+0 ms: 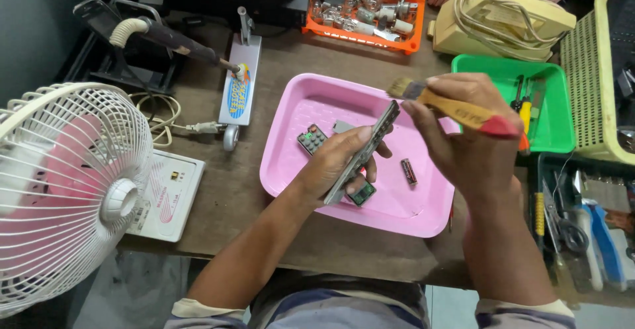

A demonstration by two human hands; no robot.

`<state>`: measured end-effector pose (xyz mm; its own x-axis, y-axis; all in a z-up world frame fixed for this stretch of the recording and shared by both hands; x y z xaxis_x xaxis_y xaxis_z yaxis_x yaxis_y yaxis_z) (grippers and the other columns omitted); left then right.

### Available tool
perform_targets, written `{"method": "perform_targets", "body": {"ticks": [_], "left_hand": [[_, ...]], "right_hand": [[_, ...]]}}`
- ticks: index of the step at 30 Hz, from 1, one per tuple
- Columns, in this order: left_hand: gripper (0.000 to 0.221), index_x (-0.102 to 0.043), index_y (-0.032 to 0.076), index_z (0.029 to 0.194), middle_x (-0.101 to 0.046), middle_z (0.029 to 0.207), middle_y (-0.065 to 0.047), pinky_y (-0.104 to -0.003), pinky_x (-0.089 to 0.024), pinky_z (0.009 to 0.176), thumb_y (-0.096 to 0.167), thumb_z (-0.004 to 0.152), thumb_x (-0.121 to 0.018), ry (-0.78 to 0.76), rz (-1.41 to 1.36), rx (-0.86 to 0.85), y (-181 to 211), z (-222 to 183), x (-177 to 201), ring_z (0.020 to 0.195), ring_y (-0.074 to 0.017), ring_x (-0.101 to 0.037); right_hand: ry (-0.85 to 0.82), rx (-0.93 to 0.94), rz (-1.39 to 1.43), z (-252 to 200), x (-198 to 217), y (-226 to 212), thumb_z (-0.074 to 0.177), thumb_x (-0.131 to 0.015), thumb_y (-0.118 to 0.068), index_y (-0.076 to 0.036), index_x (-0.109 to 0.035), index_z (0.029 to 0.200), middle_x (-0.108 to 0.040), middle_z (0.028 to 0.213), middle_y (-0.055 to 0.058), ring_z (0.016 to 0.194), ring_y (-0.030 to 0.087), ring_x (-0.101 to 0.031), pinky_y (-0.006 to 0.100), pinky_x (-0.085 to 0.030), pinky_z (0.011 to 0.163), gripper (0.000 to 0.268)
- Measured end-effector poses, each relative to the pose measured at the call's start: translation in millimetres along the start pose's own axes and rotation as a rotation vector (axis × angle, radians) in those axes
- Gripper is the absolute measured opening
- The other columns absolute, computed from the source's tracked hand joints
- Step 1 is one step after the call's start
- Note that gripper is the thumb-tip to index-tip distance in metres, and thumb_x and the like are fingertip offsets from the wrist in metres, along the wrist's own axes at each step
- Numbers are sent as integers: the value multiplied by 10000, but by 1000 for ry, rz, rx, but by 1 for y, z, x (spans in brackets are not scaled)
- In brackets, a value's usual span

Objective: Cleaning the internal components of a remote control using a brush and cleaning solution on a workbench.

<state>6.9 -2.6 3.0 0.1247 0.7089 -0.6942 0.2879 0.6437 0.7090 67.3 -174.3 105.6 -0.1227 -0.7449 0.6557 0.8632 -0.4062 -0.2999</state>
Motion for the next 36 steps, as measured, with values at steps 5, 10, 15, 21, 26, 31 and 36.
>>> {"method": "perform_targets", "body": {"ticks": [5,10,15,21,26,31,36], "left_hand": [[556,-552,-73,1344,-632,1052,-203,-195,-439,332,378,1019,-519,22,-53,8,0,3,3,576,-141,-609],[477,-570,-38,1308,-635,1103,-188,-214,-479,360,351,1038,-514,80,-119,-10,-3,5,3,750,-180,-683],[472,-581,38,1166,-615,835,-101,-193,-396,354,477,997,-542,237,-89,-34,0,3,4,707,-167,-647],[648,-620,26,1243,-651,907,-71,-234,-521,427,585,925,-540,342,-79,-49,0,4,4,781,-132,-643],[707,-643,132,1086,-588,704,-30,-247,-466,411,751,886,-368,411,-15,-24,10,0,1,468,-130,-538],[834,-683,73,1086,-746,887,-128,-304,-589,625,784,898,-290,323,-42,-112,7,3,11,770,-224,-727],[786,-635,38,1329,-677,1013,-110,-363,-587,820,670,908,-430,356,-60,-141,8,4,13,984,-216,-662]], "right_hand": [[9,60,-18,2,-7,-12,1002,-835,-50,90,-644,1078,-706,1085,256,989,368,-706,437,-576,878,249],[-69,49,61,2,-18,-22,997,-778,-16,76,-625,1075,-683,1103,254,1000,361,-697,413,-580,880,194],[-146,10,255,1,-28,-30,946,-780,0,67,-609,1051,-706,1107,265,1015,353,-726,410,-580,898,212],[-194,-20,329,2,-32,-35,980,-728,-81,21,-575,1043,-707,1150,234,1040,325,-733,395,-571,875,195],[-268,14,291,0,-34,-43,957,-745,-75,25,-600,1052,-724,1113,193,974,286,-744,356,-593,818,201],[-375,22,311,-2,-32,-49,942,-739,-93,13,-625,1051,-725,1102,159,1146,317,-734,354,-600,927,190],[-410,-141,415,-1,-16,-39,854,-821,-108,-32,-672,959,-756,991,97,926,196,-760,310,-604,799,196]]}}
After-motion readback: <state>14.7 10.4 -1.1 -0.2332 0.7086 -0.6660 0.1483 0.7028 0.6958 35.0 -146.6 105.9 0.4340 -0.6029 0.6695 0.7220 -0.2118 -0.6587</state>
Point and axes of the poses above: each hand's wrist, its own z-axis towards the middle knuckle, its own x-axis out of the back of the hand, y = z × x, the point moved 1 cm from there along z, towards the middle knuckle
